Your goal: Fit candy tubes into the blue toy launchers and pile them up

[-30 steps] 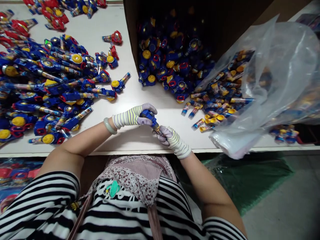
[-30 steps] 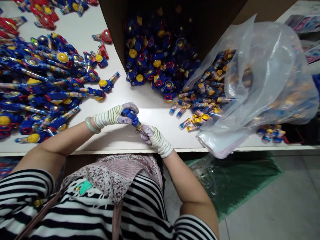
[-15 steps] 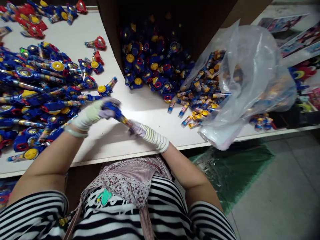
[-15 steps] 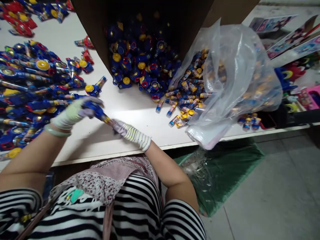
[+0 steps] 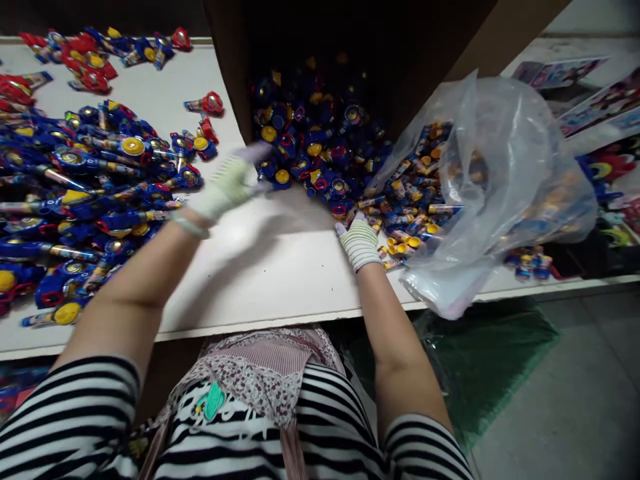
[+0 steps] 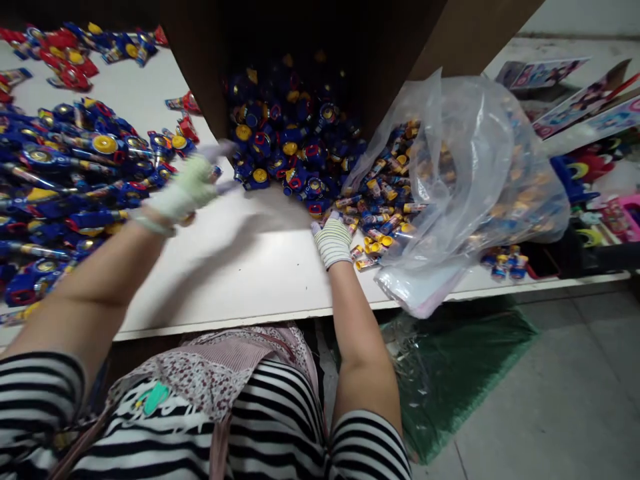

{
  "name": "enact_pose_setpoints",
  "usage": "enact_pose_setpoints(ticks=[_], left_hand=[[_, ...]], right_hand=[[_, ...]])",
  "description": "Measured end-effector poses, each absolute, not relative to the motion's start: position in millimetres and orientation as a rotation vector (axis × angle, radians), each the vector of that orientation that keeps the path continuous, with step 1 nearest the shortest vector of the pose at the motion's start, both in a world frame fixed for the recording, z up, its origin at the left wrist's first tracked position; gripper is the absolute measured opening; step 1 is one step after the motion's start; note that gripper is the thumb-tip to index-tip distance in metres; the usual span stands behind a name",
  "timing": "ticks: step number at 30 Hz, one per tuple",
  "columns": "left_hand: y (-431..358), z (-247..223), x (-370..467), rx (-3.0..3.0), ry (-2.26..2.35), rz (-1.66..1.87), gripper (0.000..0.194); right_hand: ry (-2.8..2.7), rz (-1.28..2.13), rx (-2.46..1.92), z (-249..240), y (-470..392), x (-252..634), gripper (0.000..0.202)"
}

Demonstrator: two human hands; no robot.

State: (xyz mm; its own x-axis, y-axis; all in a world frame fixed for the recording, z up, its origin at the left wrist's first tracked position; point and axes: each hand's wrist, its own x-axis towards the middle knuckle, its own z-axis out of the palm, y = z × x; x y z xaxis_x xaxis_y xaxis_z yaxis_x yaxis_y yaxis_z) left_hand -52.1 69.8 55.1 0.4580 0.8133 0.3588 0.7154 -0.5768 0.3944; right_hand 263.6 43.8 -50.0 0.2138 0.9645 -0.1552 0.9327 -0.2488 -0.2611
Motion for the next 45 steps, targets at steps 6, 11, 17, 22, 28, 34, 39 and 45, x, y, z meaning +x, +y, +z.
enact_pose_setpoints(ticks=[6, 11, 17, 22, 28, 34, 39, 45], left_hand=[[134.0, 0.3, 112.5, 2.428, 1.605, 0.274, 0.083], [104.6, -27.5, 81.5, 2.176, 1.319, 0.519, 0.061], [32.3, -45.3, 4.9, 1.408, 0.905, 0.981, 0.041], [8.5, -26.7, -5.2, 1.297, 1.039, 1.105, 0.029], [6.5, -10.8, -5.6, 1.361, 1.074, 1.038, 0.027], [-0.3, 2.5, -4.4, 1.389, 1.023, 0.999, 0.028], [-6.3, 22.4, -8.3, 1.640, 0.836, 0.748, 0.027], [-5.0, 18.0, -6.5, 1.510, 1.077, 0.903, 0.024]], right_hand=[[-2.047, 0.473, -2.283, -57.4, 35.2, 270.2, 0.047], [-2.018, 0.643, -1.926, -66.5, 7.5, 289.3, 0.040], [-2.022, 0.753, -1.441, -52.9, -10.5, 266.5, 0.045], [-2.249, 0.802, -1.352, -25.6, -20.9, 230.8, 0.044], [-2.328, 0.692, -1.494, -14.6, -44.0, 216.8, 0.045], [-2.141, 0.797, -1.516, -16.7, -60.9, 209.7, 0.047], [-1.700, 1.694, -1.217, -28.0, -71.7, 207.3, 0.070], [-1.999, 1.089, -1.512, -17.5, -58.2, 204.5, 0.061]])
